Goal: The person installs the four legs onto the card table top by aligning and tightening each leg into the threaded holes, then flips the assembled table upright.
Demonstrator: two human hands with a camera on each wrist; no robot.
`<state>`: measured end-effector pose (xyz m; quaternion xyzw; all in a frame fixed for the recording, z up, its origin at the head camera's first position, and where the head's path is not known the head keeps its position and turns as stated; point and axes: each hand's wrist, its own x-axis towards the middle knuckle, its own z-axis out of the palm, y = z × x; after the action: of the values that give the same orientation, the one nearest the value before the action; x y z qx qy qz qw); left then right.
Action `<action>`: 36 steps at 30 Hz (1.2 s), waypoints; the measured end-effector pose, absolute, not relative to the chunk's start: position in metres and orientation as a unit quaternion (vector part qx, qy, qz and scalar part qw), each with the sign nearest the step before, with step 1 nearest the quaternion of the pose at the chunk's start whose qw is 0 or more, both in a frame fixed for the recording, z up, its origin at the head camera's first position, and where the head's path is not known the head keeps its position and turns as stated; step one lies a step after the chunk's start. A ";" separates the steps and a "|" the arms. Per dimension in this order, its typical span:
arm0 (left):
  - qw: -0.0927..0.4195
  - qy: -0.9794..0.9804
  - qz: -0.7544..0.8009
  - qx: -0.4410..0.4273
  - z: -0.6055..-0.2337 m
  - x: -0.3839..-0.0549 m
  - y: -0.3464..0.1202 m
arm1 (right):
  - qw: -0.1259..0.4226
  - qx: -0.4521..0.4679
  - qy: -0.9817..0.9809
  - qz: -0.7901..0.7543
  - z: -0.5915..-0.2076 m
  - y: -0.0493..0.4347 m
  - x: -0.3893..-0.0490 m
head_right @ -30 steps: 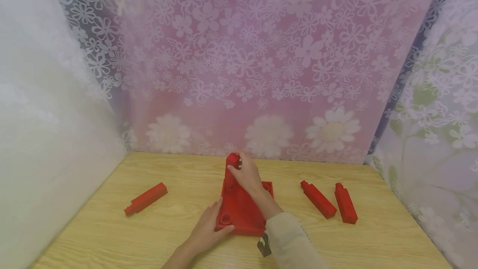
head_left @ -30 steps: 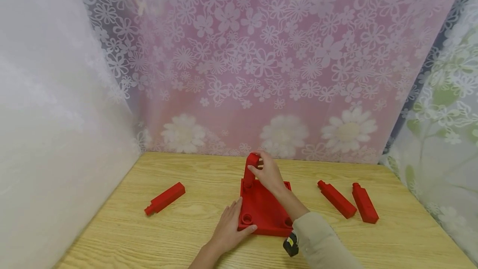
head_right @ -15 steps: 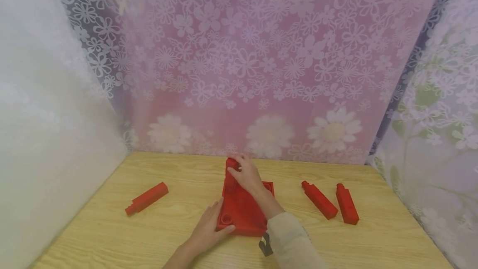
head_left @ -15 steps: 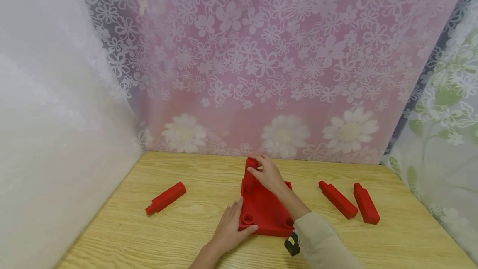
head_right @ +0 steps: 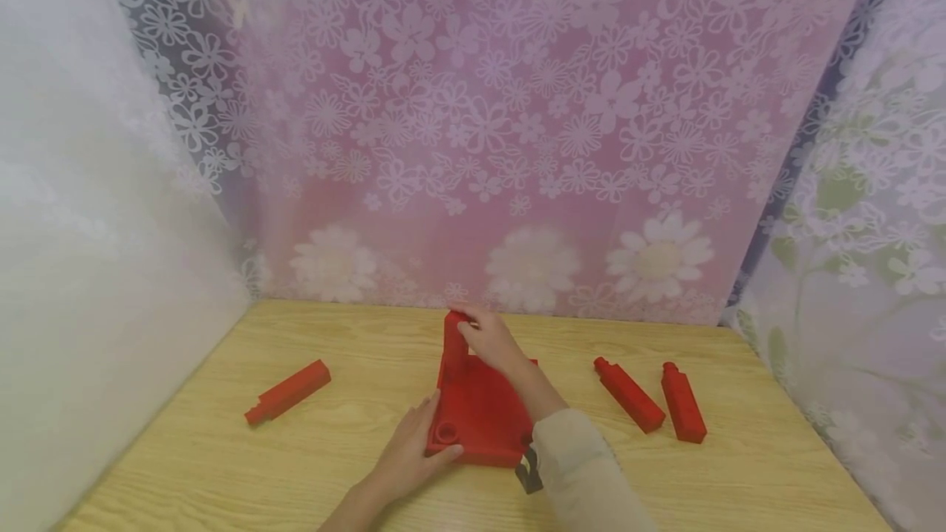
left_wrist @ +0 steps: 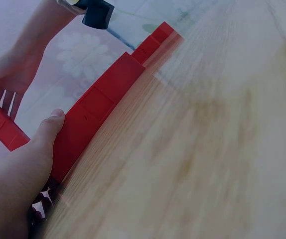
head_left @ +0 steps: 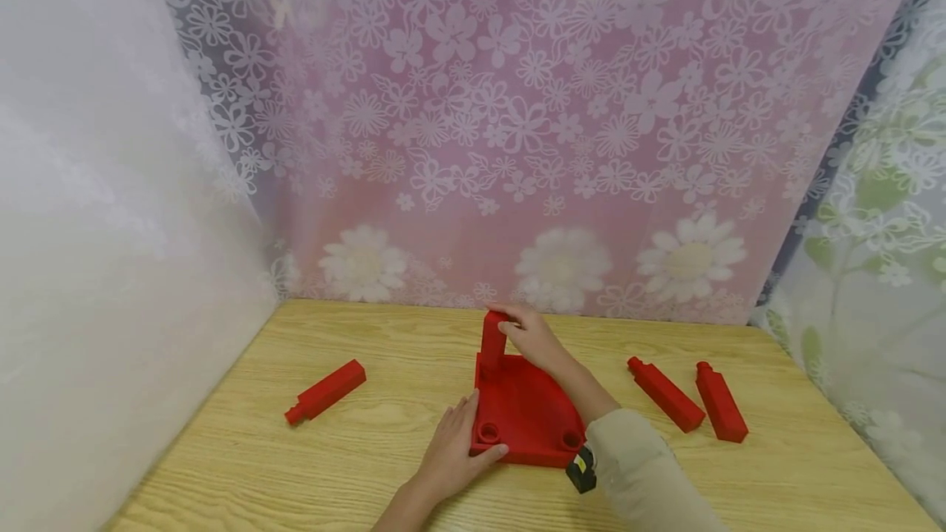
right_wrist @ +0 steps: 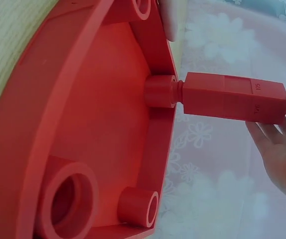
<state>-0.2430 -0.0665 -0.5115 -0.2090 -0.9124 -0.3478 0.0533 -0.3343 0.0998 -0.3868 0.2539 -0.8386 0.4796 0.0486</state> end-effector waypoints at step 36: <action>0.070 -0.912 -0.340 -0.219 -0.512 -0.244 -0.066 | 0.033 0.295 -0.822 0.485 -0.392 0.107 -0.339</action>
<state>-0.2436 -0.0663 -0.5125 -0.2192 -0.9120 -0.3397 0.0699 -0.3390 0.1070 -0.3919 0.2951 -0.8223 0.4855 0.0330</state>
